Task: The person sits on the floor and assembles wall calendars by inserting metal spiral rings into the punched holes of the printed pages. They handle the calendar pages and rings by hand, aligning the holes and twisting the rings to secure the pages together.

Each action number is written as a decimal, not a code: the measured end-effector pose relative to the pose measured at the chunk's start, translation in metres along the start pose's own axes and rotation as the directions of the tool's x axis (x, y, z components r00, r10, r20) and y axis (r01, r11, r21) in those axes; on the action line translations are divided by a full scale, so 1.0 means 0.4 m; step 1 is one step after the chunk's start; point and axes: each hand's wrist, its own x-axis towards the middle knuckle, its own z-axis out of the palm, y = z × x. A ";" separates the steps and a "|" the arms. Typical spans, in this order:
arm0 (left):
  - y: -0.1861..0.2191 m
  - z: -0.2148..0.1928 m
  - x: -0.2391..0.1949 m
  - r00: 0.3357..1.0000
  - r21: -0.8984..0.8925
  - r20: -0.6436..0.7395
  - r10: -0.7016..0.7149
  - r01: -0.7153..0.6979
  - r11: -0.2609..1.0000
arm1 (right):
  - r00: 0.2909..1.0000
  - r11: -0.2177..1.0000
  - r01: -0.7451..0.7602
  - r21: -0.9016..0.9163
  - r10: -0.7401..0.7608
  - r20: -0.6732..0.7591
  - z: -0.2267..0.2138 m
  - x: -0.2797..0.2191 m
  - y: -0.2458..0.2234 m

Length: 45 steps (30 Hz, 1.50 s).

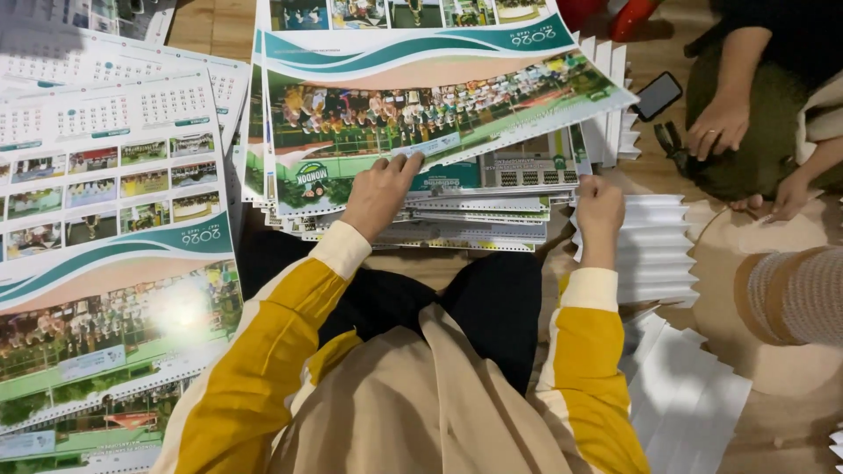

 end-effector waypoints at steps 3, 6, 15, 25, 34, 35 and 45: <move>0.011 -0.003 0.000 0.999 0.036 0.037 0.009 -0.010 0.999 | 1.000 0.995 -0.004 -0.097 0.002 -0.019 -0.002 0.002 -0.010; 0.011 -0.003 0.002 0.998 0.039 0.050 0.030 -0.032 0.999 | 0.990 0.984 -0.141 -0.108 0.138 -0.030 -0.013 0.006 -0.037; 0.020 -0.125 0.024 0.997 -0.039 0.061 0.044 -0.042 0.998 | 0.958 0.152 -0.244 0.958 0.194 0.213 -0.086 -0.136 -0.303; 0.006 -0.107 0.025 0.991 0.080 0.032 0.128 -0.131 0.988 | 0.961 0.117 -0.211 0.971 -0.158 0.228 0.270 -0.197 -0.256; -0.003 -0.104 0.037 0.973 -0.042 0.135 0.186 -0.182 0.983 | 0.969 0.117 -0.167 0.979 -0.166 0.185 0.256 -0.202 -0.276; -0.001 -0.108 0.037 0.968 -0.085 0.171 0.183 -0.170 0.982 | 0.969 0.122 -0.165 0.979 -0.166 0.184 0.254 -0.205 -0.276; 0.027 -0.010 0.017 0.978 -0.044 0.173 0.116 -0.110 0.993 | 0.951 0.123 -0.244 0.962 -0.165 0.263 0.250 -0.227 -0.248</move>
